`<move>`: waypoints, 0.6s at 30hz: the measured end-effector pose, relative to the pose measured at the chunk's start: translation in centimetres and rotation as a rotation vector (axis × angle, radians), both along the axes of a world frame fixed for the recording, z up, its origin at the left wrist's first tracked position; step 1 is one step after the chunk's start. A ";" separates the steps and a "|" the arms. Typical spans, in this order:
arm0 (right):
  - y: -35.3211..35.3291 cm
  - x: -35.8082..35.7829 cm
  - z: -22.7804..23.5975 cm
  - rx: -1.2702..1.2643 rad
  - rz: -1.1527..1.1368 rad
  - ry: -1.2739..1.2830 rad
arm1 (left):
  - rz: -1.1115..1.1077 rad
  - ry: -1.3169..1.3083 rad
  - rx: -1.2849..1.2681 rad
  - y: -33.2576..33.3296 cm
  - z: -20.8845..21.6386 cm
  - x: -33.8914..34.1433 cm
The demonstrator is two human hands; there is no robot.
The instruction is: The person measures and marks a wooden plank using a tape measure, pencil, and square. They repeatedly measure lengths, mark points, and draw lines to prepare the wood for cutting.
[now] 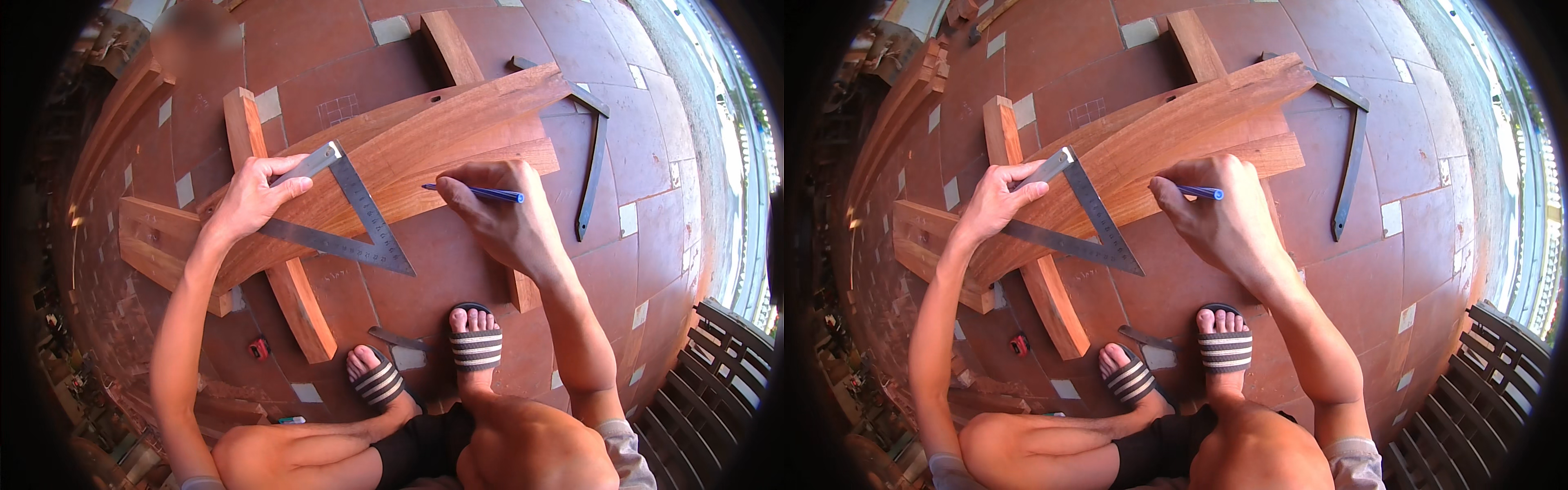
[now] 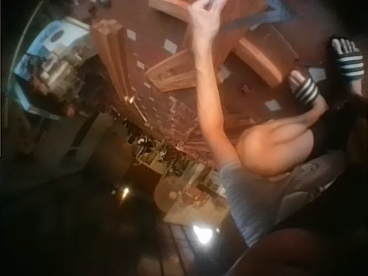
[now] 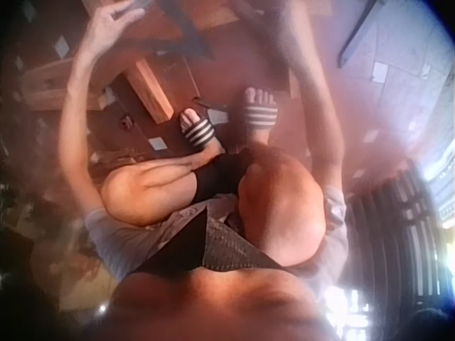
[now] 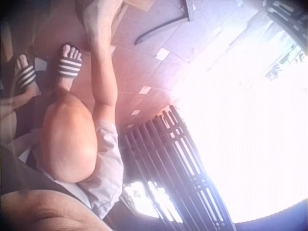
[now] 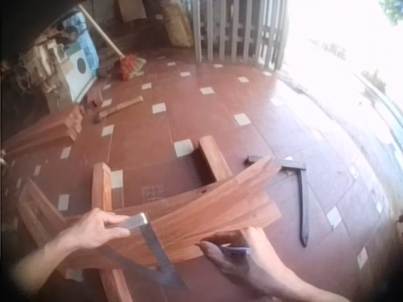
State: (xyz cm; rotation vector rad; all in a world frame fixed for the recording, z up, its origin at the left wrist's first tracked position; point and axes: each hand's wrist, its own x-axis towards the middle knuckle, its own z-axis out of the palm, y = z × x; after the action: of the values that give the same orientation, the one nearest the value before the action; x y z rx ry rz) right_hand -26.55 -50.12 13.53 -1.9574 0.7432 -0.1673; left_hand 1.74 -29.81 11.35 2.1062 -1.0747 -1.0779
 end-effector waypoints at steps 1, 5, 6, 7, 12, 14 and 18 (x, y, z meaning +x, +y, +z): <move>0.1 0.0 0.0 0.021 -0.019 0.006 | -0.004 -0.003 0.004 0.1 0.0 0.0; 0.0 -0.1 0.3 0.048 -0.032 0.031 | -0.026 -0.059 -0.028 -0.6 -0.3 -0.2; 0.1 -0.1 0.4 0.055 -0.032 0.035 | -0.029 -0.085 -0.044 -0.6 -0.4 -0.3; 0.1 0.0 0.4 0.062 -0.032 0.038 | -0.017 -0.067 -0.029 -0.5 -0.3 -0.4; 0.1 -0.1 0.1 0.065 -0.035 0.034 | -0.004 -0.021 -0.025 -0.7 -0.2 -0.5; 0.2 0.0 0.1 0.071 -0.035 0.039 | -0.010 -0.026 -0.039 -0.7 -0.3 -0.4; 0.2 0.1 0.1 0.060 -0.031 0.026 | -0.006 -0.015 -0.054 -0.7 -0.3 -0.5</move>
State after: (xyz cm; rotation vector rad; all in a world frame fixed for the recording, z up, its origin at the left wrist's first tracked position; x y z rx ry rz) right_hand -26.41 -49.94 13.61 -1.8951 0.7876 -0.1371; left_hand 1.22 -30.56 11.05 2.0729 -1.1049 -1.0265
